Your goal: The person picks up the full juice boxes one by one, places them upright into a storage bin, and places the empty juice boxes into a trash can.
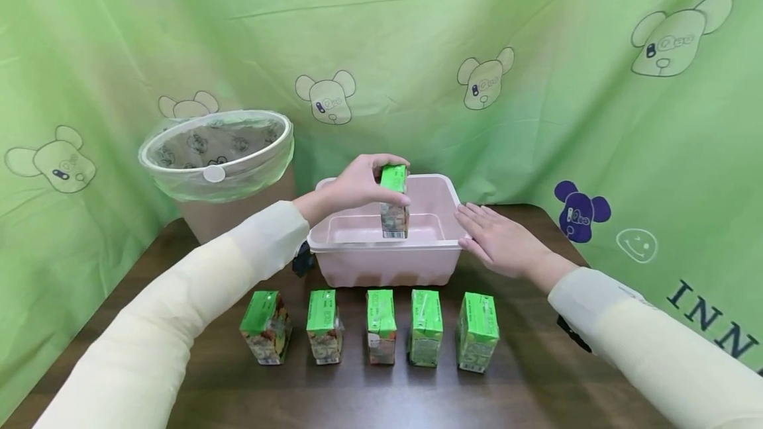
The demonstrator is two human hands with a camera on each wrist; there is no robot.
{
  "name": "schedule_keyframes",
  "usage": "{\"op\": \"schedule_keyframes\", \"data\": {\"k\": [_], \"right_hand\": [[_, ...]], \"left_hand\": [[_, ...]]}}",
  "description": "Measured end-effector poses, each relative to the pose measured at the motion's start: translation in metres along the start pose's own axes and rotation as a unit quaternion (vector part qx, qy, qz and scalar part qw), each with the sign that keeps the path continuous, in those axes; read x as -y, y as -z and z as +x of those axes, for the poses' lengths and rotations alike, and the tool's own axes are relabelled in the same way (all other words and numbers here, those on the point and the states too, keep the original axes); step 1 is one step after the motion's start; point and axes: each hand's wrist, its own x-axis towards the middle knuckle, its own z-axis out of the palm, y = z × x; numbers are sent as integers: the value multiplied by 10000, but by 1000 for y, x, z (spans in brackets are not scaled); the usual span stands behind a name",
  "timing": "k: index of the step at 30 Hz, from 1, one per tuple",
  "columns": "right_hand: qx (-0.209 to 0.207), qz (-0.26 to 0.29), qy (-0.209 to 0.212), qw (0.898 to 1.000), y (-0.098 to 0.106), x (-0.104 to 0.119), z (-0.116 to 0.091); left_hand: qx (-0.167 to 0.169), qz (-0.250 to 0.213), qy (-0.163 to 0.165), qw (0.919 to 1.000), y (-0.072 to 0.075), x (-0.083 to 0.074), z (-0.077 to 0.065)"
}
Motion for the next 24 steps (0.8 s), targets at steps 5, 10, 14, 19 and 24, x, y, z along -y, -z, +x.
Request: {"op": "schedule_keyframes", "data": {"k": [5,10,14,19,24], "right_hand": [[93,21,-53,9999,2,4,2],[197,0,-95,9998,4,6,3],[386,-53,-125,9992,4,6,4],[514,-128,-169,9985,7,5,4],[467,-85,-192,9987,8,6,2]], "left_hand": [[0,251,109,9996,-10,6,11],[-84,396,84,9991,-21,12,20],[72,551,75,9984,-29,17,25],[175,505,152,9985,-36,22,32],[181,435,293,9985,-42,29,38]]}}
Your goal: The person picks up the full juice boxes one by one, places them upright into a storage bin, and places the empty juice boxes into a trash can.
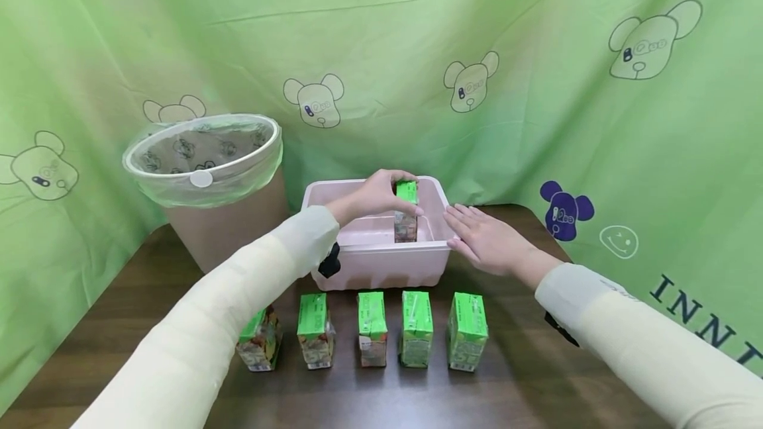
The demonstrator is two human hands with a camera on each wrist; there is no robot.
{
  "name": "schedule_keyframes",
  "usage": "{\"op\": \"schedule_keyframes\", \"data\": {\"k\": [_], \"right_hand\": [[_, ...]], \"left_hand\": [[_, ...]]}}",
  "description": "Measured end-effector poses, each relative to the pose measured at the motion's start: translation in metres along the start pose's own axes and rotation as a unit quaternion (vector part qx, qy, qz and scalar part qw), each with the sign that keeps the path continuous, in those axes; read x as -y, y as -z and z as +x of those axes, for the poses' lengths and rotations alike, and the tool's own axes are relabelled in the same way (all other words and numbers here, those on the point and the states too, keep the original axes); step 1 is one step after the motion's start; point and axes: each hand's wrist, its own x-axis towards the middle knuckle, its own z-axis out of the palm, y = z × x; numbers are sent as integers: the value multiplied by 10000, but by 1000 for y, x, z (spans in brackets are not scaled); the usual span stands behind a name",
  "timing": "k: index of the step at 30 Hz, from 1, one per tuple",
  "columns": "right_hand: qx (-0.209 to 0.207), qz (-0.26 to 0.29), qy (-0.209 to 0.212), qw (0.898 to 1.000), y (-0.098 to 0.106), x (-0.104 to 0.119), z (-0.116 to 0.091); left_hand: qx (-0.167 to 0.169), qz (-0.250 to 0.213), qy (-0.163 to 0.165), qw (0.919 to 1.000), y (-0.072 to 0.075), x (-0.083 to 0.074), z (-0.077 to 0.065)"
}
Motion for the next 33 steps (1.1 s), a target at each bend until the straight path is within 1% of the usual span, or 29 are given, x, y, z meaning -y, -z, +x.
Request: {"op": "schedule_keyframes", "data": {"k": [3,6,8,11,15,19,24,28,33], "right_hand": [[-57,-20,44,10000,-1,-1,0],[-68,-27,62,10000,-2,-1,0],[-36,-22,41,10000,-1,-1,0],[20,0,5,10000,-1,-1,0],[78,22,-37,10000,-1,0,0],[83,17,-48,10000,-1,0,-1],[-1,7,-7,10000,-2,-1,-2],[-69,10,24,10000,-2,-1,-3],[-80,33,4,10000,0,1,-3]], "left_hand": [[93,-37,55,9999,-3,4,1],[279,-90,41,9996,-6,8,1],[409,-159,-22,9990,-8,10,1],[518,-192,-109,9984,-11,13,3],[504,-22,-103,9987,-13,16,4],[609,33,-103,9981,-17,18,7],[759,256,-229,9965,-20,22,11],[873,561,-128,9945,-22,21,12],[979,594,30,9934,-25,22,12]]}}
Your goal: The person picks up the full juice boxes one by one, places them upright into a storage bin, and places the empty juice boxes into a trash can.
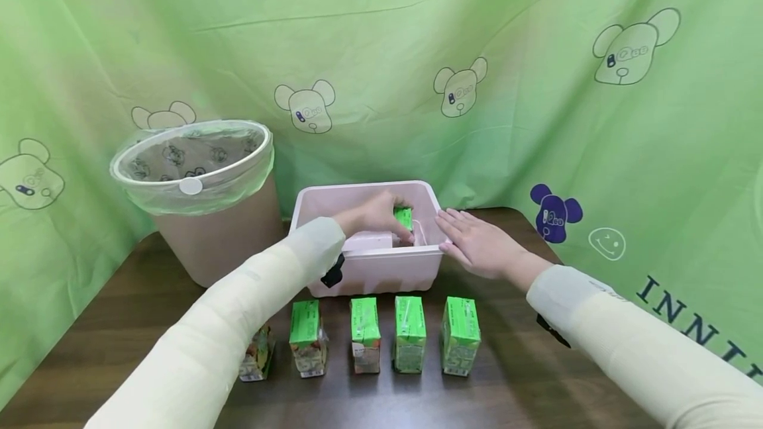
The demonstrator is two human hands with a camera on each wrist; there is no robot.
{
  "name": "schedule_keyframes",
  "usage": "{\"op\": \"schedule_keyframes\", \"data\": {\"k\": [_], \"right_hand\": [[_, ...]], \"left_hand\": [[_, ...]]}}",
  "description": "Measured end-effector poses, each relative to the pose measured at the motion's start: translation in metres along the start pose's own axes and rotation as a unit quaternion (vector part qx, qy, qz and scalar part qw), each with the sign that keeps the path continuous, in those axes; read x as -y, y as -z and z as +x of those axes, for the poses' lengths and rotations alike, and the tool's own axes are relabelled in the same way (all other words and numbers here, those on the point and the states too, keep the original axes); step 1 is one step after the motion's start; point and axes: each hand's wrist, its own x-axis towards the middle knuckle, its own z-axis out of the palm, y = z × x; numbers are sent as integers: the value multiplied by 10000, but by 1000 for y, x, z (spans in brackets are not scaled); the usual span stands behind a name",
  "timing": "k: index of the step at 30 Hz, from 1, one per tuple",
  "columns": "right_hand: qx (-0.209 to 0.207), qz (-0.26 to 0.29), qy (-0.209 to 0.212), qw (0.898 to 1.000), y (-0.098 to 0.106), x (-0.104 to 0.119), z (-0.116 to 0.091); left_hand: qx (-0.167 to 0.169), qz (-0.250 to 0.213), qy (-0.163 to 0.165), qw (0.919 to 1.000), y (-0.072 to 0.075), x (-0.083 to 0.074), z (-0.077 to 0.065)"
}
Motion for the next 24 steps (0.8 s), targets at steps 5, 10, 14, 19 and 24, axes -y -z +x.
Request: {"op": "schedule_keyframes", "data": {"k": [5,10,14,19,24], "right_hand": [[83,1,-49,10000,2,2,0],[92,-8,-62,9999,2,2,0],[82,-41,-37,10000,1,2,0],[148,-31,-92,9998,2,2,-1],[210,-30,-141,9997,4,2,0]], "left_hand": [[83,180,57,9998,-6,3,2],[32,436,81,9990,-10,4,4],[71,503,102,9987,-11,3,3],[176,578,35,9982,-12,3,2],[225,526,5,9984,-12,2,2]]}}
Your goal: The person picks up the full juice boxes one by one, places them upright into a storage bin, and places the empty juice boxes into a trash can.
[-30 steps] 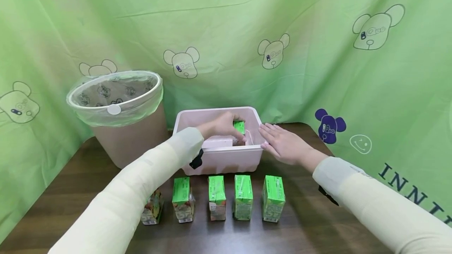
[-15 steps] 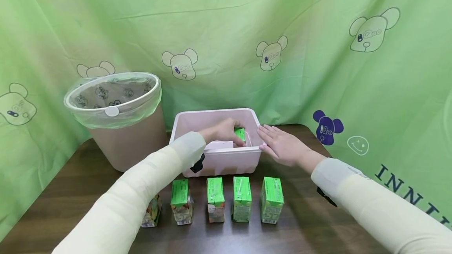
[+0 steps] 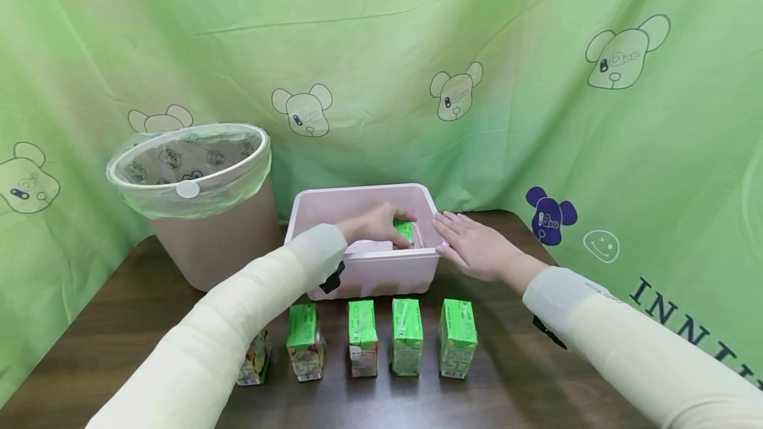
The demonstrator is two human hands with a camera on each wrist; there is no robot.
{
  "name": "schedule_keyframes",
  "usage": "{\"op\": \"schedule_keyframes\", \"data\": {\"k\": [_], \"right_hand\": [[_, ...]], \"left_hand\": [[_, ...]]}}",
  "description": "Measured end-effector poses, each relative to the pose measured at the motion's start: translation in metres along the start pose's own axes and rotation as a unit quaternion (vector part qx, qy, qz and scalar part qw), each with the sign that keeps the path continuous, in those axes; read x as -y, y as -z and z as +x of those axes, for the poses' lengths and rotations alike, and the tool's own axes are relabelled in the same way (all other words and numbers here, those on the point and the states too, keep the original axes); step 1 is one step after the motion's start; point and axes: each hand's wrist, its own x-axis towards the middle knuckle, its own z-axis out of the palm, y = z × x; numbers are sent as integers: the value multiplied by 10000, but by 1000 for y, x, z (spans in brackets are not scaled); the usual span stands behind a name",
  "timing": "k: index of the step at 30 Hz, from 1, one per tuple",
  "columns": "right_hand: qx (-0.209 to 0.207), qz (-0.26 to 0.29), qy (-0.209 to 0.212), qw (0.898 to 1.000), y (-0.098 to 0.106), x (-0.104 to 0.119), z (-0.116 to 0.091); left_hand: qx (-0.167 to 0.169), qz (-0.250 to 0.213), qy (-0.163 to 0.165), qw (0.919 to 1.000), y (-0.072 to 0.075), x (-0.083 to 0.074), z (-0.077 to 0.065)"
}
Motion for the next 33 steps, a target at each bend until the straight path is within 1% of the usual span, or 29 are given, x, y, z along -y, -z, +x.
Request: {"op": "schedule_keyframes", "data": {"k": [7,11,16,23,27,33], "right_hand": [[75,-33,-36,10000,0,-1,1],[50,-71,15,10000,0,0,2],[59,-76,25,10000,1,0,1],[-7,-110,80,9999,1,0,1],[30,-91,70,9999,2,0,2],[115,-93,20,9999,3,1,1]], "left_hand": [[126,67,-121,9998,0,0,-1],[135,7,-153,9998,1,0,-2],[131,12,-118,9998,0,0,-2],[237,87,-48,9997,0,1,-2],[296,-161,6,9994,2,1,-4],[258,-608,186,9976,4,4,-3]]}}
